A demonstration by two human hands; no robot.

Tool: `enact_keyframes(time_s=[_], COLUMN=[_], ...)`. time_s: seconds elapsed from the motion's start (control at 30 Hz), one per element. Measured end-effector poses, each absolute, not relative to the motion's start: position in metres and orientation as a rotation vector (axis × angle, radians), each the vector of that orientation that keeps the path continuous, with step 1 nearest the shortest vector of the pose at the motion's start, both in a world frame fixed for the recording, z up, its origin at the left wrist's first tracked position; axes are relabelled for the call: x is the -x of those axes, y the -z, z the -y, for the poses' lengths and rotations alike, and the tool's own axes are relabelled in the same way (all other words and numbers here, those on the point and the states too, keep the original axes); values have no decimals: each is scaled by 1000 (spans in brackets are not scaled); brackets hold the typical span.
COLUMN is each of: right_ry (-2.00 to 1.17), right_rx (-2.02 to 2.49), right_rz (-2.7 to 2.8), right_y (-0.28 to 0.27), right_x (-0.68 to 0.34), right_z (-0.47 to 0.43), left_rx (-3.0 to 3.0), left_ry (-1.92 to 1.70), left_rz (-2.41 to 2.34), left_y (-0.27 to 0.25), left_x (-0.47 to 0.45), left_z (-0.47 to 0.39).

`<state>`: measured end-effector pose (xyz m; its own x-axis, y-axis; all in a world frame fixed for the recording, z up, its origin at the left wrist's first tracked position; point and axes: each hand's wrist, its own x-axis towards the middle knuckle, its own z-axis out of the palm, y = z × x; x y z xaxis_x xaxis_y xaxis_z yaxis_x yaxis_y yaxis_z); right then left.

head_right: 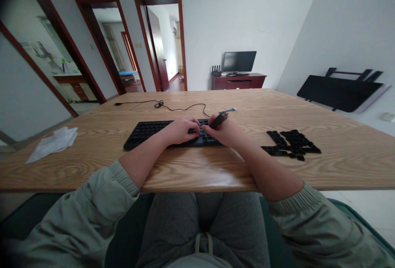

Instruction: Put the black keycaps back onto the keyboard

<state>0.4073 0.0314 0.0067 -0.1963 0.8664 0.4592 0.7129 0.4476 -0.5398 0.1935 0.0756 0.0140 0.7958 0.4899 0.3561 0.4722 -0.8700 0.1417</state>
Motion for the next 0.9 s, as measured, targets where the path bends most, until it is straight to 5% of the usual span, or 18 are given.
enact_keyframes(time_s=[0.57,0.9], right_ry=[-854,-898], right_rx=[1216,1169], right_rz=[1983,1955], right_y=[-12,-9], right_x=[-434,-437], right_z=[-44,-52], left_rx=[-2777,-2826], left_ry=[-631,-578], left_rz=[-876,-875], left_y=[-8,-8], left_x=[-196,-211], left_z=[-78,-79])
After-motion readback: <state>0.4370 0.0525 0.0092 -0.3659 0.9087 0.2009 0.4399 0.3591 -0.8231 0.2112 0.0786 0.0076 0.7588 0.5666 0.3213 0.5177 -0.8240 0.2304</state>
